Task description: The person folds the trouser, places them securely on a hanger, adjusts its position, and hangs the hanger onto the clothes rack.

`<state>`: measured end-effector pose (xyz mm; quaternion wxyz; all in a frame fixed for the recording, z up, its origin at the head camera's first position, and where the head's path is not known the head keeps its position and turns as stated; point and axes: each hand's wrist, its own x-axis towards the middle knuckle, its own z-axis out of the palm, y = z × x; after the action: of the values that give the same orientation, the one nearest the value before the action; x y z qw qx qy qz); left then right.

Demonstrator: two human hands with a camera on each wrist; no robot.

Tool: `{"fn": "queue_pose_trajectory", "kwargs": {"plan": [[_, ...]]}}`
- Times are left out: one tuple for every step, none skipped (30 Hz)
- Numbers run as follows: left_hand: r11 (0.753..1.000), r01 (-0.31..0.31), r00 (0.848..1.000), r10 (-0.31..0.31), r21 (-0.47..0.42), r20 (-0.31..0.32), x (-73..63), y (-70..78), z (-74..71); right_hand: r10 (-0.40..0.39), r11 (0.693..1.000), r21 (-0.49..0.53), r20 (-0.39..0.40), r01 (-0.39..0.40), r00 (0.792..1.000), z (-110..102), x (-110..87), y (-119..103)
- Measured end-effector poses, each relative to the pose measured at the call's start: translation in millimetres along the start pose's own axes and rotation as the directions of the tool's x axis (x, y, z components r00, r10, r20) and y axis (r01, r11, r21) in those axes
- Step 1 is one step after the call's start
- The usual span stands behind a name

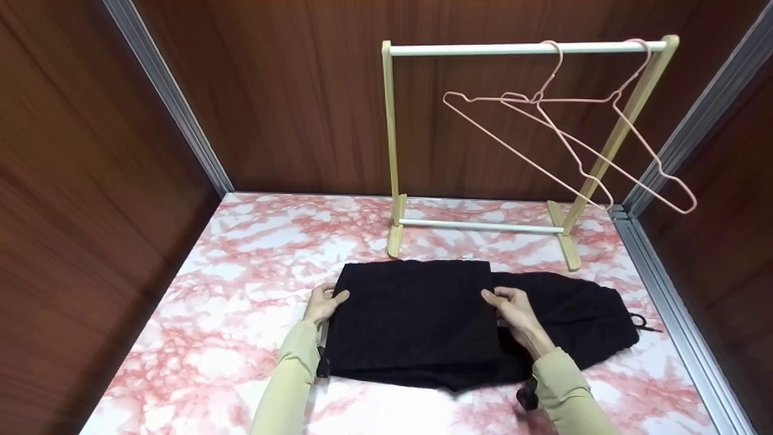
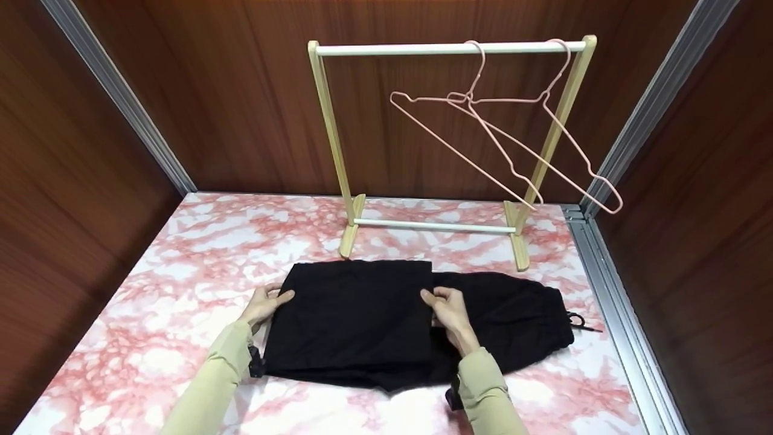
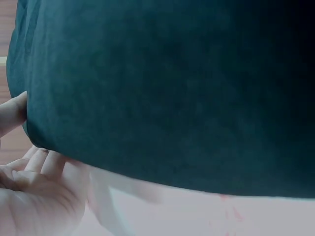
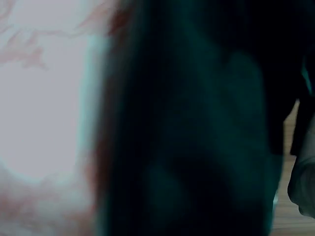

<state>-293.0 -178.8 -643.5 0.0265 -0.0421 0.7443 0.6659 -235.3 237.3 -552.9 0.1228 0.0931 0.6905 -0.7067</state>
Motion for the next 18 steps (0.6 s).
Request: {"fn": "queue_pose_trajectory", "kwargs": {"plan": [[1.0, -0.018, 1.0, 0.019, -0.019, 0.01, 12.2, -20.2, -2.7, -0.002, 1.0, 0.014, 0.0, 0.002, 1.0, 0.5, -0.7, -3.1], [0.999, -0.039, 0.999, 0.039, -0.034, 0.024, 16.0, -26.6, -4.9, -0.005, 1.0, 0.027, -0.002, 0.006, 1.0, 1.0, -1.3, -6.1], [0.998, -0.045, 0.998, 0.047, -0.044, 0.043, 26.7, -42.7, -7.5, -0.01, 0.999, 0.042, -0.004, 0.01, 1.0, 1.5, -2.1, -9.2], [0.998, -0.049, 0.998, 0.051, -0.042, 0.041, 37.7, -59.3, -8.4, -0.014, 0.998, 0.056, -0.003, 0.014, 1.0, 2.2, -2.7, -12.0], [0.998, -0.047, 0.997, 0.049, -0.044, 0.057, 41.2, -64.6, -9.7, -0.018, 0.997, 0.07, -0.002, 0.019, 1.0, 2.9, -3.4, -14.8], [0.998, -0.051, 0.997, 0.054, -0.043, 0.061, 43.6, -69.2, -10.2, -0.023, 0.996, 0.083, 0.006, 0.023, 1.0, 3.3, -4.1, -17.3], [0.999, -0.025, 0.998, 0.026, -0.026, 0.05, 43.3, -67.7, -9.3, -0.026, 0.995, 0.099, 0.01, 0.025, 1.0, 4.0, -4.6, -19.6], [1.0, -0.01, 0.999, 0.011, -0.024, 0.048, 41.8, -65.1, -8.4, -0.029, 0.993, 0.113, 0.016, 0.027, 0.999, 4.7, -5.2, -21.8], [1.0, 0.01, 0.999, -0.009, -0.025, 0.044, 48.9, -75.1, -8.0, -0.031, 0.992, 0.127, 0.021, 0.029, 0.999, 5.4, -5.9, -23.8], [1.0, 0.014, 0.999, -0.013, -0.026, 0.034, 47.5, -73.8, -6.7, -0.034, 0.99, 0.136, 0.027, 0.03, 0.999, 5.8, -6.5, -25.6], [0.999, 0.02, 0.999, -0.02, -0.025, 0.032, 44.6, -69.6, -5.6, -0.037, 0.989, 0.147, 0.03, 0.033, 0.999, 6.5, -7.3, -27.5], [1.0, 0.012, 1.0, -0.011, -0.022, 0.026, 37.3, -59.7, -4.8, -0.043, 0.987, 0.156, 0.032, 0.037, 0.999, 6.9, -8.1, -29.1], [1.0, 0.013, 0.999, -0.012, -0.024, 0.034, 35.3, -56.4, -4.2, -0.046, 0.985, 0.166, 0.027, 0.041, 0.999, 7.3, -8.8, -30.7], [1.0, 0.005, 0.999, -0.003, -0.029, 0.045, 33.2, -53.5, -4.3, -0.053, 0.984, 0.171, 0.03, 0.047, 0.998, 7.5, -9.8, -32.2], [0.999, -0.002, 0.999, 0.004, -0.033, 0.054, 31.3, -50.6, -4.2, -0.059, 0.983, 0.177, 0.027, 0.053, 0.998, 7.6, -10.7, -33.7], [0.999, -0.028, 0.998, 0.03, -0.031, 0.062, 32.0, -52.3, -4.4, -0.066, 0.982, 0.18, 0.028, 0.06, 0.997, 7.6, -11.6, -35.1], [0.999, -0.039, 0.997, 0.041, -0.029, 0.066, 32.8, -53.3, -4.4, -0.073, 0.981, 0.183, 0.027, 0.066, 0.997, 7.4, -12.6, -36.5], [0.999, -0.034, 0.996, 0.035, -0.019, 0.078, 34.2, -54.1, -4.9, -0.079, 0.981, 0.183, 0.028, 0.072, 0.996, 7.2, -13.5, -37.8]]}}
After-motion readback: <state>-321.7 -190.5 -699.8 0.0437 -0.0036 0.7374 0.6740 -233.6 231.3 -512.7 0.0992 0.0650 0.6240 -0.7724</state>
